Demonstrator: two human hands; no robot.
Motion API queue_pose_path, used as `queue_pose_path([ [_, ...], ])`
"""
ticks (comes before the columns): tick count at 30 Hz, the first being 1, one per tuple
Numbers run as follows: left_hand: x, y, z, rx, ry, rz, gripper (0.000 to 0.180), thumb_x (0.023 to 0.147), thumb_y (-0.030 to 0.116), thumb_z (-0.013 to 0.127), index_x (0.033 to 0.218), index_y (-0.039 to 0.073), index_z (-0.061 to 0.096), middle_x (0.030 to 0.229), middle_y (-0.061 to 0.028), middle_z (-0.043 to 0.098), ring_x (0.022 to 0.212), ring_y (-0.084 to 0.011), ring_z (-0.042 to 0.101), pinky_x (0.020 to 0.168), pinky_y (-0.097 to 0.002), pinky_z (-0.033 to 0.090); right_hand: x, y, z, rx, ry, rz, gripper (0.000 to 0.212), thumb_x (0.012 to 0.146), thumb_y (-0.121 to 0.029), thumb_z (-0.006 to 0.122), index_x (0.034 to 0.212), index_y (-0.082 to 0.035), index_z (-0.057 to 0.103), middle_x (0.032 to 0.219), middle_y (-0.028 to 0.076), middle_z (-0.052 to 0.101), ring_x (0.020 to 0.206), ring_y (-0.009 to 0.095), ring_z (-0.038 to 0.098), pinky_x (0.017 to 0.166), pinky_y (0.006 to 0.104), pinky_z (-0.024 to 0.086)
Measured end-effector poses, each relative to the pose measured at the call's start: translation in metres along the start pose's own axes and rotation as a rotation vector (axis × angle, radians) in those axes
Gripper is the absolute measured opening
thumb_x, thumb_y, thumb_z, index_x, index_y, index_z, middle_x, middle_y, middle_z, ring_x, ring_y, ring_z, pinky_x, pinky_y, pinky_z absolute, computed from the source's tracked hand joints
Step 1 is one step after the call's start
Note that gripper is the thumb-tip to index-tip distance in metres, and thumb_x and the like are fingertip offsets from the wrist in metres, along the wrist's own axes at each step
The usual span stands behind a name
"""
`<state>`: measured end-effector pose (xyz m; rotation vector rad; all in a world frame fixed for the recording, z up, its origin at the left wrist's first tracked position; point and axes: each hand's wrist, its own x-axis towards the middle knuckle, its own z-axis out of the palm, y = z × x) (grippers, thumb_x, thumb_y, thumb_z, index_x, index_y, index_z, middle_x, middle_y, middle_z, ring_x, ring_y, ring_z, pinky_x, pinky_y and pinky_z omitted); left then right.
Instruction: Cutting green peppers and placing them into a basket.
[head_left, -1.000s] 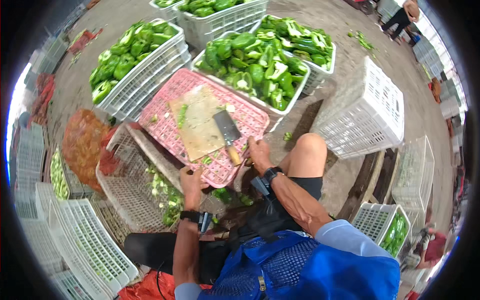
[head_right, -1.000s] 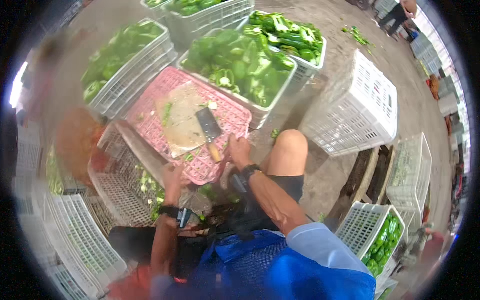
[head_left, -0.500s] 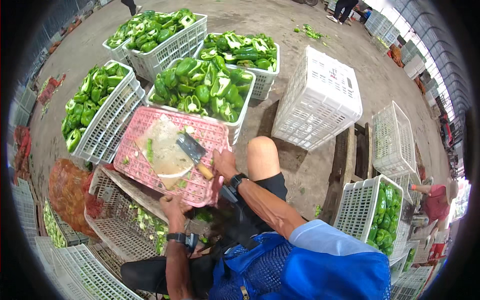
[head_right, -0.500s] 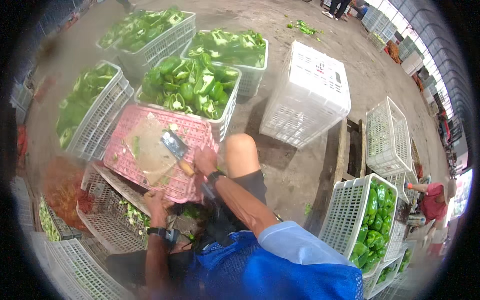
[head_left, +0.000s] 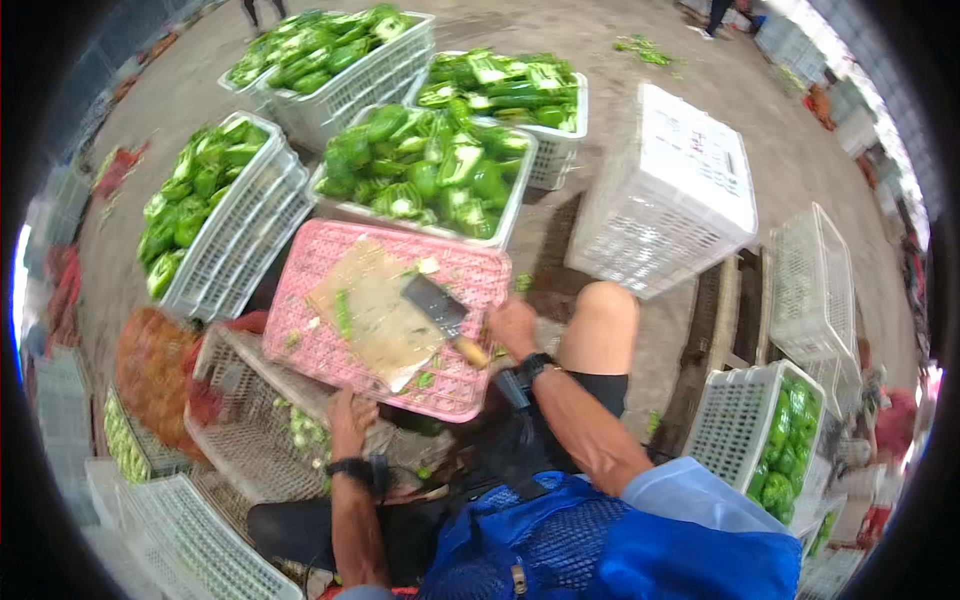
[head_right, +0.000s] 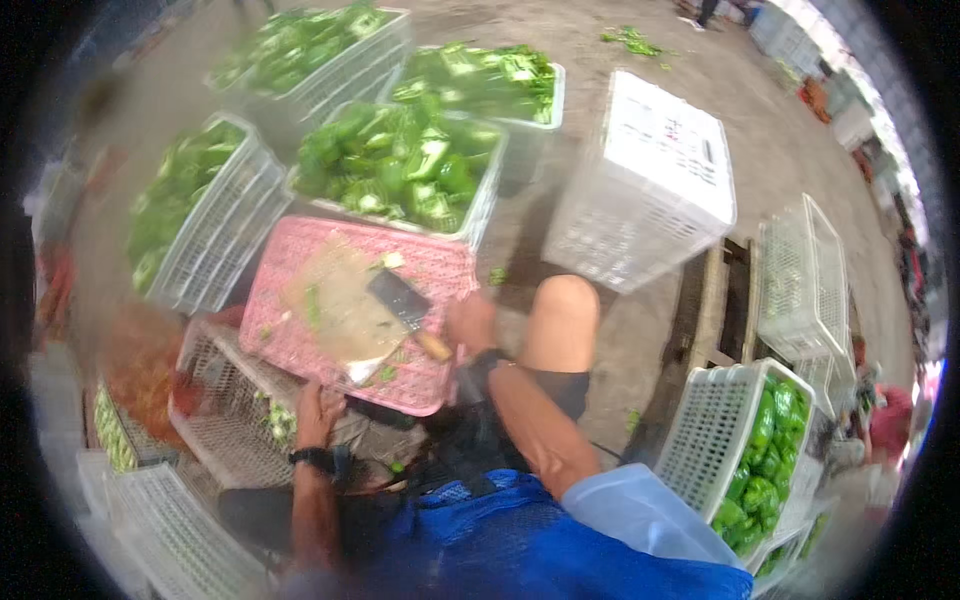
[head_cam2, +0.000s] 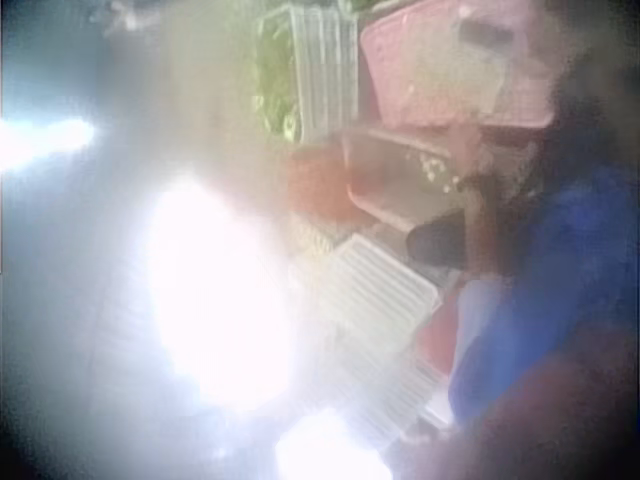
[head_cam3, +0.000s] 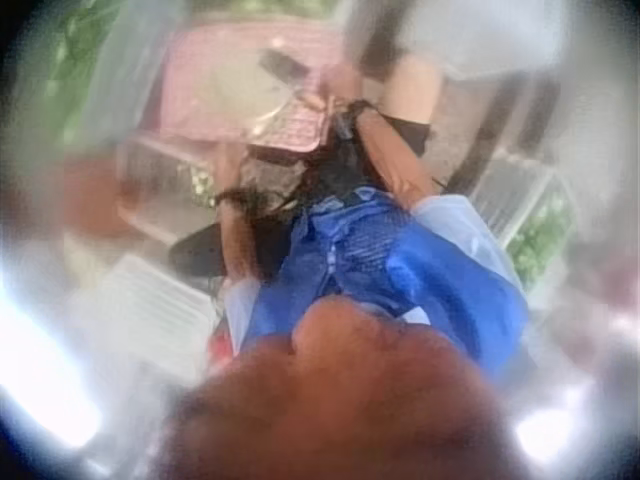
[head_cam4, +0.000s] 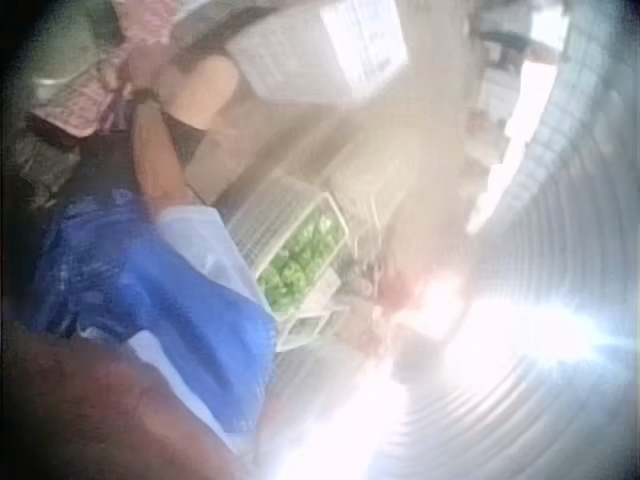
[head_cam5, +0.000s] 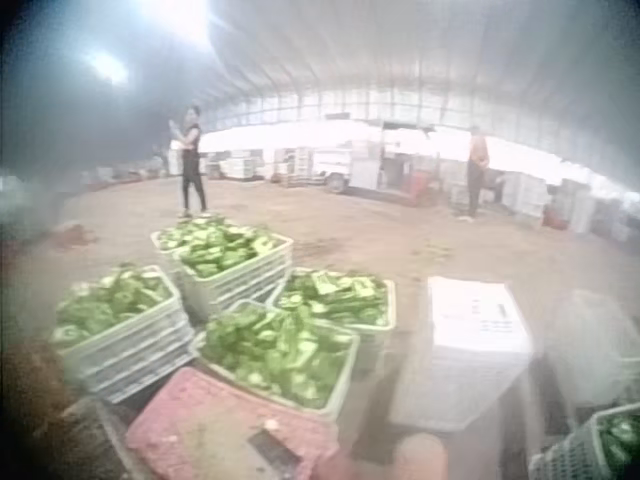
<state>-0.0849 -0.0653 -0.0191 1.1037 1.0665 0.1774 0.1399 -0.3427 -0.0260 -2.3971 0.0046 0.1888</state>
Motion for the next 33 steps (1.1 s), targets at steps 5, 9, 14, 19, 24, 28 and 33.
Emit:
queue_pose_path([
  [5,0.031,-0.004,0.002,-0.121,-0.014,-0.016,0.039,0.092,0.026,0.072,0.108,-0.003,0.05,0.086,-0.0146,0.06,0.063,-0.0244,0.065,0.049,-0.0342,0.06,0.019,-0.006,0.003,0.095,0.088,0.073,0.052,0.084,-0.045,0.062,0.09,0.006,0.069,0.091,0.031,0.069,0.087,0.046,0.069,0.082,0.0501,0.054],
  [9,0.026,0.007,0.015,-0.081,0.114,-0.07,0.035,0.09,0.018,0.072,0.104,-0.005,0.05,0.08,-0.013,0.058,0.053,-0.0226,0.06,0.046,-0.0348,0.06,0.038,0.006,0.001,0.02,-0.004,0.055,0.053,0.084,-0.046,0.06,0.091,0.006,0.07,0.091,0.031,0.069,0.085,0.046,0.069,0.081,0.0499,0.054],
  [14,-0.003,0.006,0.019,-0.029,-0.09,-0.057,0.034,0.088,0.014,0.074,0.098,-0.006,0.05,0.076,-0.0118,0.057,0.05,-0.0222,0.061,0.047,-0.0365,0.062,0.024,0.032,-0.012,-0.036,-0.092,0.178,0.05,0.084,-0.041,0.058,0.091,0.007,0.07,0.091,0.031,0.069,0.093,0.047,0.068,0.087,0.0517,0.052],
  [19,-0.008,-0.006,0.039,-0.045,-0.231,-0.103,0.032,0.089,0.013,0.073,0.102,-0.006,0.051,0.078,-0.009,0.058,0.059,-0.0231,0.066,0.053,-0.0382,0.065,0.022,0.056,-0.021,-0.182,0.245,0.07,0.041,0.083,-0.034,0.062,0.083,0.007,0.067,0.087,0.033,0.067,0.085,0.048,0.066,0.08,0.0542,0.051],
  [24,0.009,-0.021,0.038,-0.088,-0.178,-0.203,0.019,0.088,0.013,0.073,0.088,0.001,0.058,0.073,-0.0071,0.057,0.055,-0.0215,0.062,0.055,-0.042,0.064,0.025,0.041,-0.023,-0.143,0.219,0.216,0.047,0.085,-0.043,0.062,0.089,0.002,0.072,0.096,0.028,0.07,0.092,0.046,0.068,0.082,0.0513,0.054],
  [28,0.014,-0.037,0.03,-0.215,-0.146,-0.12,0.023,0.085,0.01,0.074,0.094,0.0,0.055,0.074,-0.0079,0.057,0.058,-0.0241,0.064,0.053,-0.0407,0.062,0.025,0.019,-0.024,-0.215,0.116,0.299,0.042,0.085,-0.04,0.064,0.088,0.001,0.073,0.095,0.026,0.071,0.091,0.044,0.069,0.08,0.0505,0.056],
  [33,0.001,-0.029,0.046,-0.195,-0.279,-0.039,0.056,0.086,0.012,0.071,0.134,-0.003,0.048,0.119,-0.0226,0.066,0.078,-0.0322,0.072,0.05,-0.0427,0.061,0.009,-0.009,-0.059,-0.007,0.016,0.325,0.032,0.088,-0.033,0.062,0.093,-0.005,0.078,0.102,0.028,0.071,0.099,0.041,0.07,0.085,0.0502,0.056],
])
